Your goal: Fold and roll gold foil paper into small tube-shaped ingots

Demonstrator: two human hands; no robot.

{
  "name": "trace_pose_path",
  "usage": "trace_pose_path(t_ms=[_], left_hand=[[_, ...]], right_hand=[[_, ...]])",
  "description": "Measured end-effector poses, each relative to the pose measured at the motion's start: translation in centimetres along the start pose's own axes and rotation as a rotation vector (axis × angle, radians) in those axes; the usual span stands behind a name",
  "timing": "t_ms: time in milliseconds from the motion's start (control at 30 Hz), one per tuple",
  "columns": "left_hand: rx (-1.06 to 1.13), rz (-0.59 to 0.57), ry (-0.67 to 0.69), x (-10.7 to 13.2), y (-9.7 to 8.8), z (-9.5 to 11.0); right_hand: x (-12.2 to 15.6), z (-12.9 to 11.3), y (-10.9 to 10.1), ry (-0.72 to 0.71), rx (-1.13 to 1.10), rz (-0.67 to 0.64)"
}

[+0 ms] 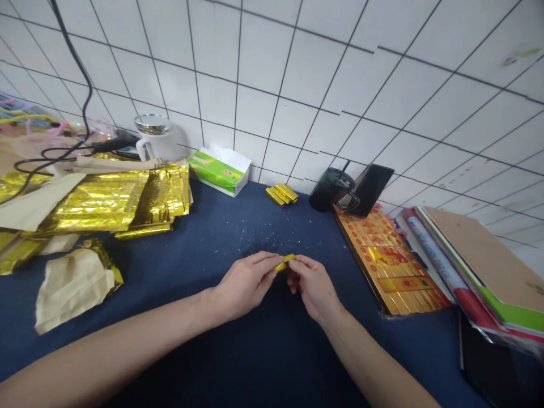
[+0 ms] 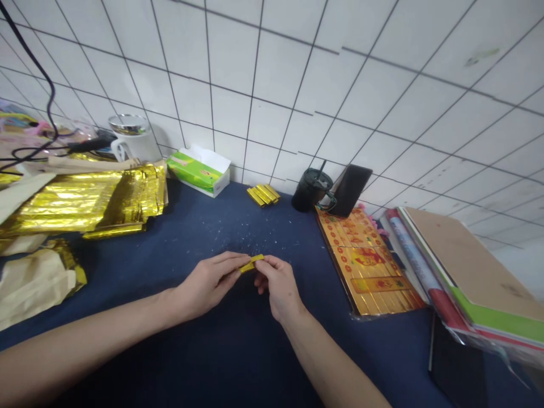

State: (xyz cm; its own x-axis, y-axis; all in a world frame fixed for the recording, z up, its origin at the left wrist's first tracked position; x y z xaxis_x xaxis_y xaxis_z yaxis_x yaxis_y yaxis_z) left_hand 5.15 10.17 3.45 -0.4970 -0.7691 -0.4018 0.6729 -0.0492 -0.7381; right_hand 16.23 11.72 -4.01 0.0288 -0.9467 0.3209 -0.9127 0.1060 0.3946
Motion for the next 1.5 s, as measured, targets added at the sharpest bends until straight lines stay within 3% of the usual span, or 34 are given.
trace_pose_path(t_ms=[300,800,1033,1367,1500], left_hand=[[0.261,-0.003,-0.365,0.3,0.6,-3.3],[0.543,0.017,-0.493,0.6,1.4,-4.5],[0.56,0.047,-0.5,0.7,1.2,-4.5],[0.295,0.094,-0.259,0.3,-0.1,-2.9],[0.278,0.106,-0.227,0.3,-0.3,-2.5]], right_hand=[[-0.2,-0.2,0.2,-0.008,-0.174,-0.034],[0.1,-0.5,0.8,-0.065,-0.199,-0.071],[0.2,-0.5,0.9,-0.034,-0.181,-0.06],[0.1,-0.3,0.1,-0.025,-0.089,-0.011],[0.2,0.0,0.4,0.004,-0.124,-0.018]])
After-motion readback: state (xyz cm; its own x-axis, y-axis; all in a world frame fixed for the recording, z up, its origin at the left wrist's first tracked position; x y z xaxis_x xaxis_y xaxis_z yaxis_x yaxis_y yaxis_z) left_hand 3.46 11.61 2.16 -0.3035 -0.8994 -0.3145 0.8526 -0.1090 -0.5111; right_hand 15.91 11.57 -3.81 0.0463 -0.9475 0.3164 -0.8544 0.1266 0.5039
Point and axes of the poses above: each hand's wrist, its own x-axis away from the middle knuckle, its own y-axis out of the palm, z = x × y, the point moved 10 cm from there along -x, towards the middle knuckle, and after that the axes turned 12 degrees about -x, right-handed, at the moved point
